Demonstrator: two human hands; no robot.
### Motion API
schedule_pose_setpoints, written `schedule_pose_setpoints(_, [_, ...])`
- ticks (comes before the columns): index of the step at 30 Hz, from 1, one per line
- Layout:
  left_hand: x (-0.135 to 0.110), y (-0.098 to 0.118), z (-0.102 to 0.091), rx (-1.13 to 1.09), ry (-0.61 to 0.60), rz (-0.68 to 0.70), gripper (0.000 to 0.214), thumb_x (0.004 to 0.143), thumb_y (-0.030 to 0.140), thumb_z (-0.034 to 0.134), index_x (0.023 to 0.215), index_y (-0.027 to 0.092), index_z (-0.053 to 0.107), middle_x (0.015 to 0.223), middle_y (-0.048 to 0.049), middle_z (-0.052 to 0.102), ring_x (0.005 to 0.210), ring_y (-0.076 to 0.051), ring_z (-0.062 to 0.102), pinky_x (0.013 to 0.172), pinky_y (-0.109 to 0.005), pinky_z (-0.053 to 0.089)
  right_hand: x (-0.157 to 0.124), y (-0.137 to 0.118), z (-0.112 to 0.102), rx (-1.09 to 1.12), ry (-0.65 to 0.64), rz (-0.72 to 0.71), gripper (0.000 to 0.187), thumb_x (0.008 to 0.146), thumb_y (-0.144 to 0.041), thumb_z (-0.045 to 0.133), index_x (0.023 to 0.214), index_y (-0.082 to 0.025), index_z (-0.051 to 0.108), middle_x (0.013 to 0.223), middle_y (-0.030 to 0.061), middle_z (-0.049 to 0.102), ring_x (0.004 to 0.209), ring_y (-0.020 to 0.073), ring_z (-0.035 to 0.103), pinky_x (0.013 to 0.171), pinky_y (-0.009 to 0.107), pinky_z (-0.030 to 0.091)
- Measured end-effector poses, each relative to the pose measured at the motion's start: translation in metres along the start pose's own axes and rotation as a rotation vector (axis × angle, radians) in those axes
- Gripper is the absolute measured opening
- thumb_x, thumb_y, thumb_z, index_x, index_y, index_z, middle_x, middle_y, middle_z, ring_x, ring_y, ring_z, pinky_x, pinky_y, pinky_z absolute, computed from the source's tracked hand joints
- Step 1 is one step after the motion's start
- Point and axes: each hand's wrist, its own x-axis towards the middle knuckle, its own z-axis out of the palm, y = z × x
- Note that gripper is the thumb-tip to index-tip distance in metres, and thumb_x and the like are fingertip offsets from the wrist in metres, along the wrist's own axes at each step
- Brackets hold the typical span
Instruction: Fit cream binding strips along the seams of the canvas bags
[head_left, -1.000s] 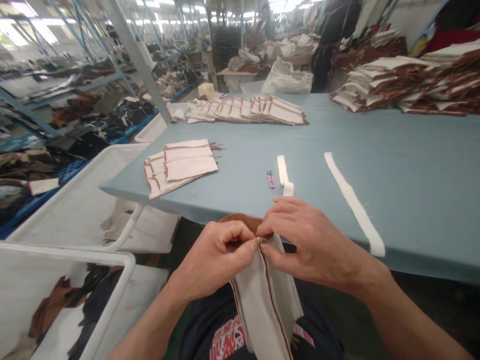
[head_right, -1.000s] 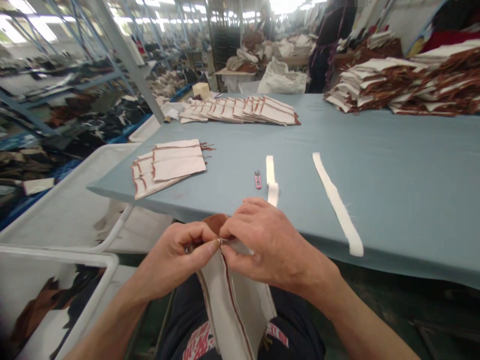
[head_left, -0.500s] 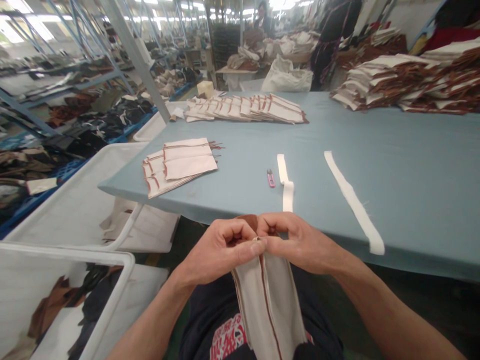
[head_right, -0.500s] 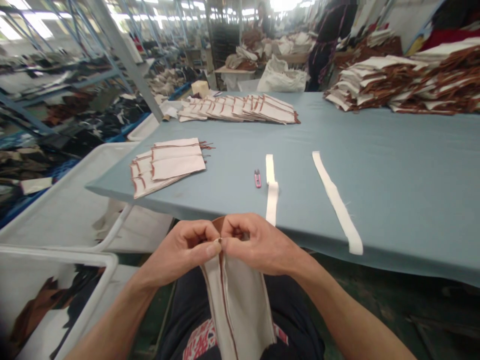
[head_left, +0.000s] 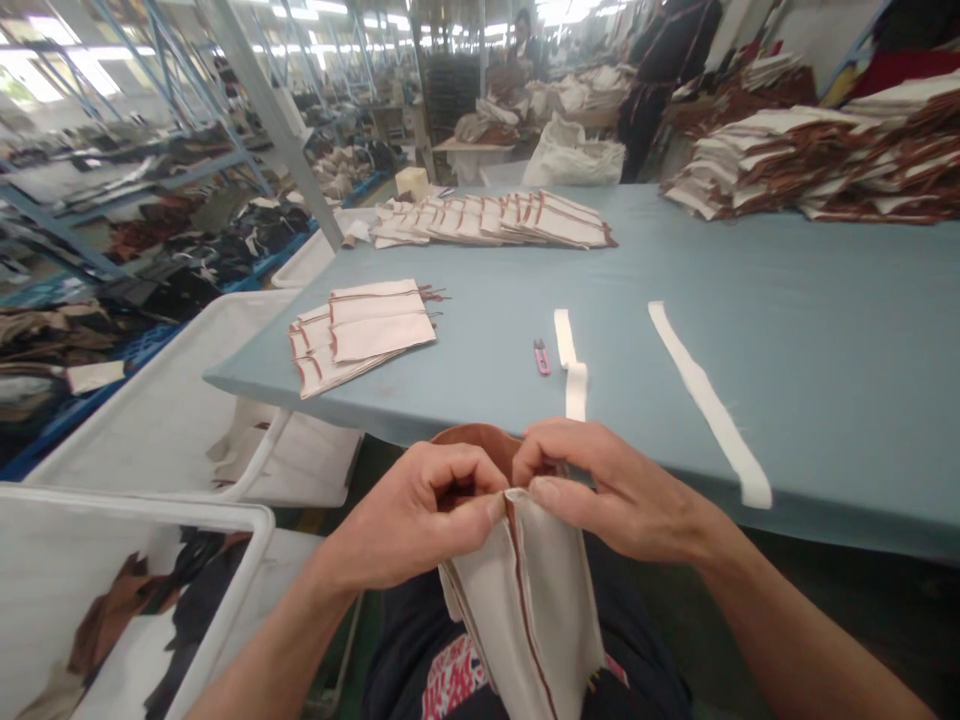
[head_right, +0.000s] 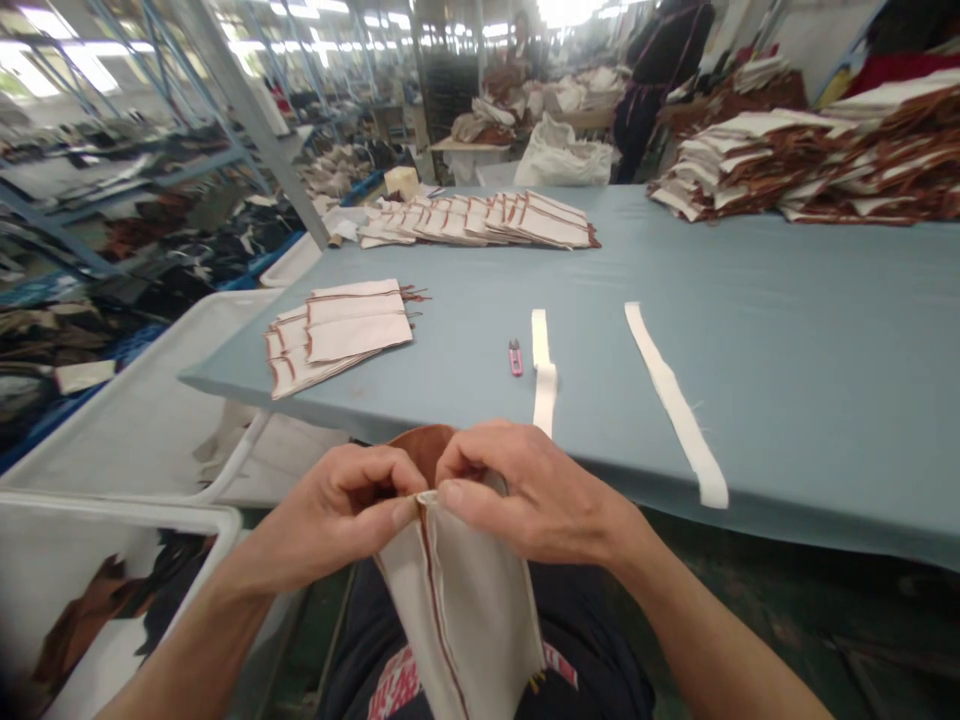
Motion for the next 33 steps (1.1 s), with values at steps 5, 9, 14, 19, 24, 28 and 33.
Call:
schedule_pose_setpoints(5, [-0.001, 0.008, -0.002, 0.229, 0.014, 0.066, 0.013, 0.083, 0.008, 0.058, 0.074, 0.013, 0.064, 0.064, 0.0068, 0.050, 0.057, -0.006, 0.039, 0.051, -0.017, 0.030, -0.001, -0.004, 0.006, -0.189, -0.007, -0.063, 0.016, 0.084, -0.021, 0.059, 0.070, -0.019, 0.052, 0.065, -0.0042, 0.054, 0.061, 0.0102, 0.046, 0.060, 0.025, 0.029])
schedule_pose_setpoints(9, [-0.001, 0.015, -0.006, 0.465, 0.002, 0.190, 0.016, 0.078, 0.000, 0.057, 0.075, 0.015, 0.063, 0.064, 0.0085, 0.051, 0.056, -0.004, 0.042, 0.053, -0.018, 0.029, -0.001, -0.010, 0.010, -0.309, -0.007, -0.021, 0.018, 0.080, -0.020, 0.061, 0.067, -0.019, 0.048, 0.063, -0.0039, 0.053, 0.060, 0.0104, 0.044, 0.059, 0.027, 0.025])
schedule_pose_setpoints(14, [-0.002, 0.022, -0.006, 0.681, 0.038, 0.320, 0.019, 0.078, -0.002, 0.055, 0.071, 0.016, 0.055, 0.066, 0.0062, 0.052, 0.059, -0.007, 0.044, 0.057, -0.021, 0.031, 0.003, -0.022, 0.013, -0.415, -0.023, 0.020, 0.010, 0.081, -0.016, 0.056, 0.072, -0.019, 0.054, 0.074, 0.0010, 0.065, 0.065, 0.0131, 0.050, 0.062, 0.029, 0.025])
schedule_pose_setpoints(19, [-0.009, 0.018, -0.006, 0.783, 0.120, 0.389, 0.016, 0.096, 0.009, 0.054, 0.083, 0.016, 0.059, 0.073, 0.0024, 0.061, 0.065, -0.011, 0.055, 0.061, -0.022, 0.039, 0.006, -0.019, 0.015, -0.309, 0.006, -0.003, 0.017, 0.080, -0.016, 0.055, 0.066, -0.020, 0.047, 0.066, -0.0015, 0.059, 0.060, 0.0122, 0.046, 0.061, 0.029, 0.028])
schedule_pose_setpoints(24, [-0.011, 0.008, -0.006, 0.908, 0.138, 0.537, 0.022, 0.102, 0.009, 0.047, 0.085, 0.016, 0.058, 0.074, 0.0002, 0.061, 0.067, -0.013, 0.057, 0.064, -0.023, 0.044, 0.009, -0.017, 0.013, -0.080, -0.018, 0.001, 0.018, 0.080, -0.009, 0.052, 0.067, -0.019, 0.047, 0.076, -0.0020, 0.059, 0.071, 0.0125, 0.052, 0.066, 0.026, 0.036])
schedule_pose_setpoints(28, [-0.011, 0.000, -0.008, 1.035, 0.088, 0.598, 0.021, 0.102, 0.005, 0.044, 0.092, 0.016, 0.060, 0.080, -0.0020, 0.063, 0.071, -0.015, 0.059, 0.065, -0.026, 0.046, 0.010, -0.008, 0.012, 0.054, -0.074, 0.109, 0.021, 0.077, -0.011, 0.052, 0.061, -0.020, 0.041, 0.062, -0.0068, 0.040, 0.059, 0.0086, 0.037, 0.055, 0.024, 0.028])
schedule_pose_setpoints(33, [-0.010, -0.001, -0.008, 1.128, -0.021, 0.586, 0.024, 0.104, 0.006, 0.039, 0.100, 0.014, 0.061, 0.083, -0.0043, 0.066, 0.072, -0.019, 0.063, 0.065, -0.030, 0.052, 0.011, 0.015, 0.016, 0.253, -0.153, 0.215, 0.021, 0.078, -0.021, 0.055, 0.061, -0.020, 0.044, 0.064, -0.0058, 0.039, 0.061, 0.0093, 0.036, 0.054, 0.024, 0.027])
